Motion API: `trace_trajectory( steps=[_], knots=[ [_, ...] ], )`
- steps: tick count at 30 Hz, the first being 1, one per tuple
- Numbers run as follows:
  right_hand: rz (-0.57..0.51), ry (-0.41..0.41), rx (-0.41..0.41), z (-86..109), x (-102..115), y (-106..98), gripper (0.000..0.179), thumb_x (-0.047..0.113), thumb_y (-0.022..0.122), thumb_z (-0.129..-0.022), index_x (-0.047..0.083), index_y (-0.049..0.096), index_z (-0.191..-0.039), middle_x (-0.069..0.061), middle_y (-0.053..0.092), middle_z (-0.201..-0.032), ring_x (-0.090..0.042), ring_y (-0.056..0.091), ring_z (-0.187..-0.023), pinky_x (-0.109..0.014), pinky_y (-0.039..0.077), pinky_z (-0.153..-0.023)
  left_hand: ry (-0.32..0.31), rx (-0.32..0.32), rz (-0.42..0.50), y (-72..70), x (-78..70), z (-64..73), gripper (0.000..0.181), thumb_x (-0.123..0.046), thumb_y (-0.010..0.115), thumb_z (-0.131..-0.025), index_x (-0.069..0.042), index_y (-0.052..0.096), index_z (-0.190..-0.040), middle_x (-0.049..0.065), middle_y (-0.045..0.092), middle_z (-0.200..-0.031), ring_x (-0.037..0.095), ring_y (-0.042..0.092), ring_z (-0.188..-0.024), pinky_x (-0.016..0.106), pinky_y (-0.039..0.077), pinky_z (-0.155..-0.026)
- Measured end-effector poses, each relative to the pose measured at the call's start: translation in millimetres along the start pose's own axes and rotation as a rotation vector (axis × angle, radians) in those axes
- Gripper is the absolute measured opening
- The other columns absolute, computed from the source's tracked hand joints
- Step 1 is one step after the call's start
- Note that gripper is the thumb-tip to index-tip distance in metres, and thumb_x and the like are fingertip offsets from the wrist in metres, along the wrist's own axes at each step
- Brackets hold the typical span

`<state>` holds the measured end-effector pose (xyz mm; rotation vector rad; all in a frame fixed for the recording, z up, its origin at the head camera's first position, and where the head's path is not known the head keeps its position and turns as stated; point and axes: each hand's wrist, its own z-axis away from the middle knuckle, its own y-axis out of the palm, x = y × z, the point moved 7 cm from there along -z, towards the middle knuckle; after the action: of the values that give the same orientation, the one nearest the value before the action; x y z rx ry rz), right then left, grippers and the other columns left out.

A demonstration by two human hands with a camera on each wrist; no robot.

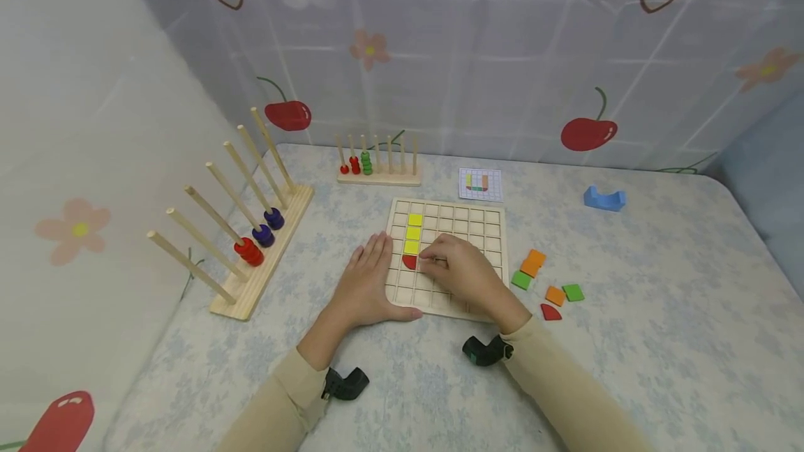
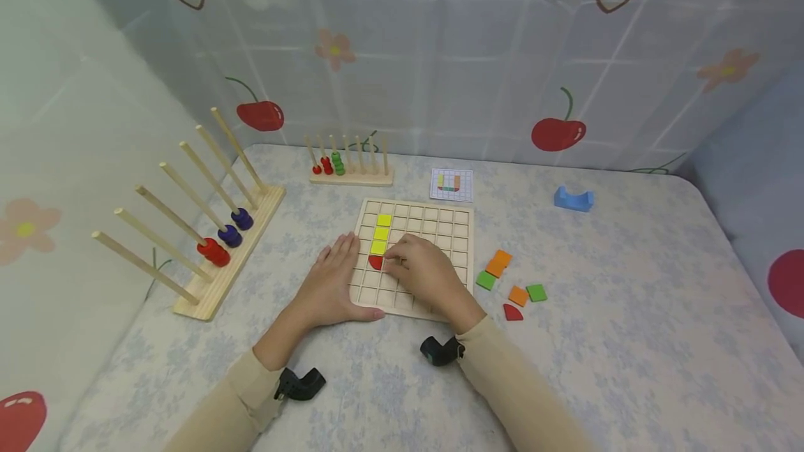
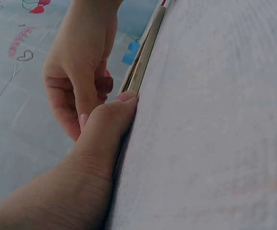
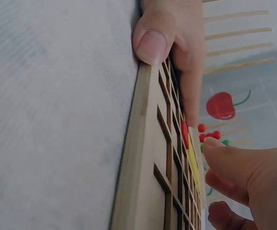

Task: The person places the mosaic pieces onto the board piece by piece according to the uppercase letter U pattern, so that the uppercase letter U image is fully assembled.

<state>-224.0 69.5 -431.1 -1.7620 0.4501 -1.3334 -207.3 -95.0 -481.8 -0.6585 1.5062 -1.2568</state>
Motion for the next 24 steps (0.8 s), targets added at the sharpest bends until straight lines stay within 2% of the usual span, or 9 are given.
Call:
trace_trajectory(
  steps=[5, 15, 24],
  knots=[
    [0.024, 0.039, -0.020, 19.1, -14, -20, 0.022, 0.028, 0.070, -0.094, 0.019, 0.074, -0.114, 0.007, 0.068, -0.104, -0.010, 0.060, -0.084, -0.031, 0.051, -0.076, -0.005, -0.007, 0.015, -1.9, -1.4, 0.8, 0.145, -0.092, 0.062, -0.059, -0.008, 0.000, -0.160, 0.008, 0.000, -0.169, 0.021, -0.003, -0.157, 0.044, 0.005, -0.127],
    [0.092, 0.108, -0.036, 60.1, -48, -57, 0.030, 0.025, 0.069, -0.094, 0.015, 0.070, -0.122, 0.003, 0.067, -0.101, -0.011, 0.049, -0.068, -0.025, 0.041, -0.057, 0.007, -0.017, 0.028, -4.4, -3.2, 2.5, 0.144, -0.089, 0.064, -0.059, -0.006, 0.003, -0.160, 0.010, 0.003, -0.169, 0.023, 0.000, -0.157, 0.046, 0.007, -0.127],
    [0.160, 0.112, -0.097, 85.4, -73, -76, 0.030, 0.019, 0.073, -0.091, 0.011, 0.071, -0.119, 0.000, 0.068, -0.097, -0.010, 0.046, -0.065, -0.024, 0.041, -0.057, -0.002, -0.011, 0.040, -3.9, -2.7, 1.7, 0.145, -0.089, 0.065, -0.059, -0.006, 0.002, -0.160, 0.009, 0.002, -0.169, 0.021, -0.002, -0.157, 0.046, 0.005, -0.127]
  ],
)
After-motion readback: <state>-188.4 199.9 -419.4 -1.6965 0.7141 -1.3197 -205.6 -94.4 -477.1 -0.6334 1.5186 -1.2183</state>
